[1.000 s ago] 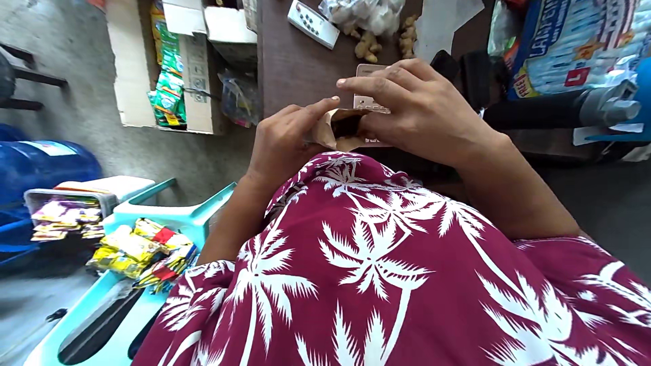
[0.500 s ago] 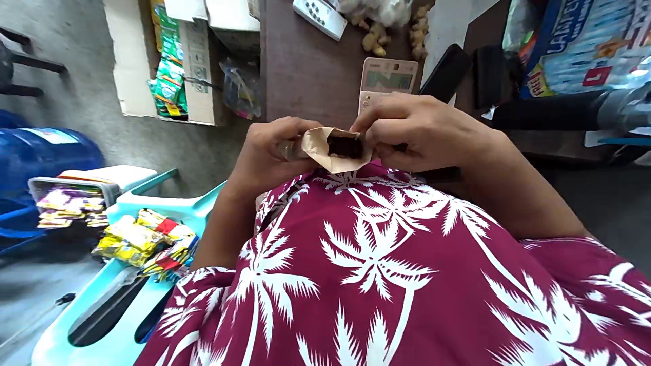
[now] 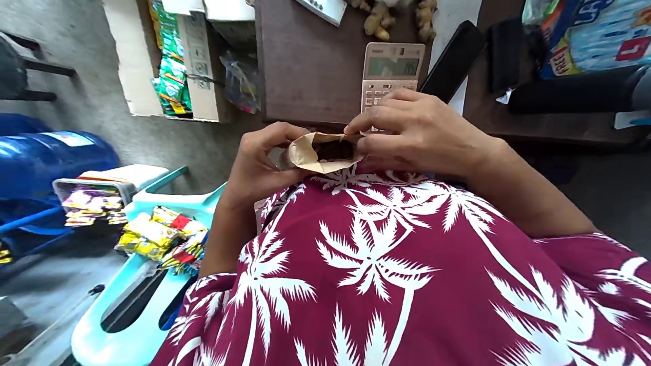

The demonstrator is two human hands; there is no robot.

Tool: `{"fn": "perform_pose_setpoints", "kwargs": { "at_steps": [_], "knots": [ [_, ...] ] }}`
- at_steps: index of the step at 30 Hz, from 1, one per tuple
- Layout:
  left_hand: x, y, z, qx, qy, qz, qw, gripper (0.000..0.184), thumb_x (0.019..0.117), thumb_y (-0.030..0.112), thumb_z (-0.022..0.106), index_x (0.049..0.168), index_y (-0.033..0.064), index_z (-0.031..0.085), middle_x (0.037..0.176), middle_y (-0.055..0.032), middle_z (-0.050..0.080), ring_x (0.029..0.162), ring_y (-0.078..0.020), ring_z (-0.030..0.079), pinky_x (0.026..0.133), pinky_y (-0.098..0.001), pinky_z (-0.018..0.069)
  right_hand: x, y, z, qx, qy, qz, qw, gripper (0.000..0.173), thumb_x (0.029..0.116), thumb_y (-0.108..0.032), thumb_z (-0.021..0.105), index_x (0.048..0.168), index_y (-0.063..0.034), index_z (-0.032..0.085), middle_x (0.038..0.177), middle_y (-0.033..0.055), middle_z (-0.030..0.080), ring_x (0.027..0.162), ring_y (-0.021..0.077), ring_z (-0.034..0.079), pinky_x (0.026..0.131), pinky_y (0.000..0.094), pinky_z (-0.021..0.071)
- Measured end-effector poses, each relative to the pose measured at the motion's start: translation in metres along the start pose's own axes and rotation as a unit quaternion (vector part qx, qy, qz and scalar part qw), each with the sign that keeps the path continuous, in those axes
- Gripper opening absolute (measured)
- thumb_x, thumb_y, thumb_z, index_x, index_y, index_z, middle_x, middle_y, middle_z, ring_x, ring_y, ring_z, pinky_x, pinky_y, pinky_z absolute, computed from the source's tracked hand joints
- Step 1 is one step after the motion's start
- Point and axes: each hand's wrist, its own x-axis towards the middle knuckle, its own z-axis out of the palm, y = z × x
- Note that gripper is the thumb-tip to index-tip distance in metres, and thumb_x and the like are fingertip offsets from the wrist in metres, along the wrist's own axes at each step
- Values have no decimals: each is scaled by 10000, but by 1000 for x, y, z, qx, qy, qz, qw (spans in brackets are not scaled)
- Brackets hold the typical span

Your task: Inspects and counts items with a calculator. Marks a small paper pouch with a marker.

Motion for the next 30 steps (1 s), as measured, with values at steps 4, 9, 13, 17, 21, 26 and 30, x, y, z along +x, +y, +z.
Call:
{"fn": "perform_pose_setpoints", "kwargs": {
  "at_steps": [4, 9, 13, 17, 21, 26, 30],
  "knots": [
    [-1, 3, 15, 40, 0, -8, 999, 429, 847, 225, 769, 1182, -23, 667, 1181, -92, 656, 1105, -110, 624, 972, -271, 530, -7, -1, 14, 51, 55, 26, 997, 188, 1050, -60, 520, 970, -2, 681, 1132, 178, 712, 1029, 301, 702, 831, 398, 580],
    [-10, 9, 24, 89, -11, -49, 995, 454, 833, 190, 814, 1218, 1, 664, 1220, -105, 664, 1160, -166, 600, 1020, -306, 476, -14, -2, 27, 116, 80, 46, 989, 175, 1037, -73, 561, 977, 20, 697, 1134, 179, 703, 1095, 267, 691, 911, 341, 576],
    [-14, 16, 24, 96, -5, -67, 993, 385, 853, 131, 786, 1185, -29, 675, 1126, -101, 712, 1064, -79, 666, 974, -230, 522, -20, -3, 31, 107, 113, 64, 986, 174, 1025, -47, 564, 975, 13, 720, 1143, 178, 713, 1101, 256, 692, 923, 325, 569],
    [-14, 17, 29, 93, 14, -59, 994, 392, 868, 135, 789, 1203, -38, 684, 1128, -98, 732, 1055, -50, 683, 962, -206, 533, -24, -2, 33, 81, 143, 67, 984, 166, 1009, -46, 592, 930, -7, 733, 1133, 175, 726, 1047, 264, 709, 855, 347, 582],
    [-7, 24, 31, 162, 22, -33, 986, 415, 876, 160, 769, 1216, -59, 675, 1116, -145, 729, 1044, -94, 693, 949, -233, 541, -21, -4, 27, 87, 101, 97, 986, 244, 933, -294, 640, 1034, -101, 751, 1402, 173, 613, 1268, 338, 588, 1026, 492, 489],
    [-7, 21, 36, 260, 63, 13, 964, 420, 916, 130, 743, 1292, -30, 648, 1185, -184, 711, 1086, -202, 699, 963, -316, 549, 5, -14, 39, 124, 170, 137, 968, 369, 933, -454, 696, 958, -89, 752, 1488, 198, 536, 1398, 360, 481, 1101, 533, 426],
    [0, 23, 40, 327, 106, 28, 939, 399, 931, 78, 710, 1304, -43, 637, 1191, -215, 704, 1079, -256, 703, 954, -346, 548, 24, -19, 52, 168, 244, 145, 944, 261, 932, -308, 708, 902, -50, 733, 1435, 235, 568, 1321, 367, 547, 1037, 510, 477]
  ]
}}
